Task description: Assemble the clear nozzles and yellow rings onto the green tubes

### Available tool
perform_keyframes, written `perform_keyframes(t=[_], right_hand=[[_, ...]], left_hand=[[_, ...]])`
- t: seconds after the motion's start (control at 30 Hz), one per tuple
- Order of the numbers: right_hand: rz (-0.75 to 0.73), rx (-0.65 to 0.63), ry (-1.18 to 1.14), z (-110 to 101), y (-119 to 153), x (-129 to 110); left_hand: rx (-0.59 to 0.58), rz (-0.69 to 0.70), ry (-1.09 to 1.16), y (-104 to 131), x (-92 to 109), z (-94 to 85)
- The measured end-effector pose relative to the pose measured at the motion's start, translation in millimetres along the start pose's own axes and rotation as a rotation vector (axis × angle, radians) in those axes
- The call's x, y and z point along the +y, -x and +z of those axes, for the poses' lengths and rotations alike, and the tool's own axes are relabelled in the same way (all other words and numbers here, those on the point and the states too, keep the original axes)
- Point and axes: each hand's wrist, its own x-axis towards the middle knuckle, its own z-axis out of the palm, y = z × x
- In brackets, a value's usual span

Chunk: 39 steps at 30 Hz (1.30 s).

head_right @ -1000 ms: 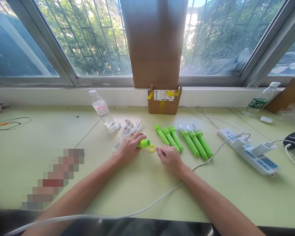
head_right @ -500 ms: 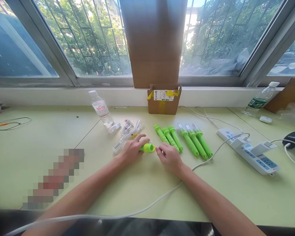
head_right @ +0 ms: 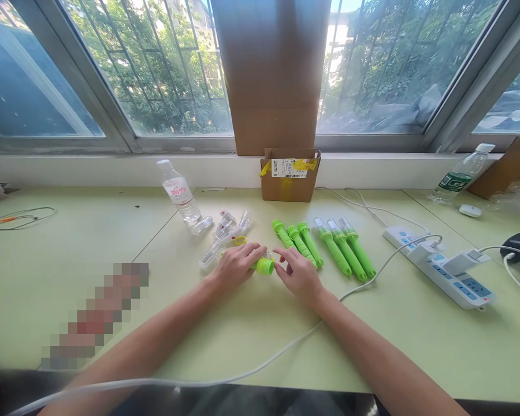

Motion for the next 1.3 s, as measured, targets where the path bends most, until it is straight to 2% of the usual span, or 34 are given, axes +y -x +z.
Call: perform_keyframes(t=[0.2, 0.4, 0.83, 1.13, 1.3], right_hand=[[-0.038, -0.016, 0.015, 0.7, -0.1, 0.7], [-0.028, -0.015, 0.001, 0.9, 0.5, 2.5], [-0.006, 0.069, -0.071, 2.2, 1.0, 0.6], [-0.008, 0.047, -0.091, -1.9, 1.2, -4.2], [0.002, 0.039, -0.111, -3.3, 1.6, -6.8]], left_hand=[[0.073, 0.08, -0.035, 2.2, 0.4, 5.7], [0.146, 0.134, -0.054, 3.5, -0.2, 3.6], [0.127, 0.039, 0.118, 1.8, -5.9, -0.5], [0.196, 0.089, 0.095, 2.4, -4.0, -1.2], [0.178, 0.095, 0.084, 3.4, -4.5, -1.5]])
